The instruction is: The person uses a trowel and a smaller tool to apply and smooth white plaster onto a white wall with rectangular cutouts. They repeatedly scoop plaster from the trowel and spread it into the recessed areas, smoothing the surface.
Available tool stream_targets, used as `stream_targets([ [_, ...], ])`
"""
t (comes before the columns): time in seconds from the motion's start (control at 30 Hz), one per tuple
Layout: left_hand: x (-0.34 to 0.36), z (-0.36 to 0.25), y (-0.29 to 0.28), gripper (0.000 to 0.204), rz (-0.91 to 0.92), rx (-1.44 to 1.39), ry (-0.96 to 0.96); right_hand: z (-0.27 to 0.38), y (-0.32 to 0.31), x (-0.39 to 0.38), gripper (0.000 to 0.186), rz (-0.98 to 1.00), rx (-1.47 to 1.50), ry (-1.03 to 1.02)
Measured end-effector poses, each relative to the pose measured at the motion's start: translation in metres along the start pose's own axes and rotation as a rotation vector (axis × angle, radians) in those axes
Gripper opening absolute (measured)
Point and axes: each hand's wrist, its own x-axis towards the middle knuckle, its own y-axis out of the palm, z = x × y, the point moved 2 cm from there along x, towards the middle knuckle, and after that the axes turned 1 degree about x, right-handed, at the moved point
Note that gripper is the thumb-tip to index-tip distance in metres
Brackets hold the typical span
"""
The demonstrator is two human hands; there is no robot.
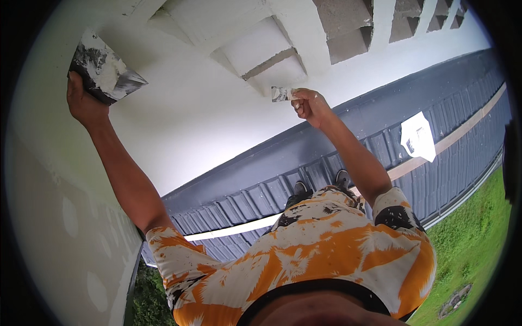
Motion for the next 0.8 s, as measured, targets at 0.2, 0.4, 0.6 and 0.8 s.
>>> stream_targets([
  [0.2, 0.035, 0.019, -0.013, 0.062, 0.094, 0.104, -0.013, 0.013, -0.002, 0.048, 0.016, -0.034, -0.004, -0.033],
  [0.4, 0.078, 0.015, -0.061, 0.059, 0.230, 0.134, -0.141, 0.011, 0.000, 0.085, 0.018, -0.028, 0.044, -0.012],
  [0.6, 0.110, 0.000, -0.083, 0.053, 0.315, 0.264, -0.035, -0.027, 0.000, 0.143, 0.003, 0.145, 0.041, -0.250],
  [0.8, 0.112, -0.010, -0.066, 0.043, 0.285, 0.185, -0.098, -0.022, 0.018, 0.137, 0.009, 0.098, 0.413, -0.098],
])
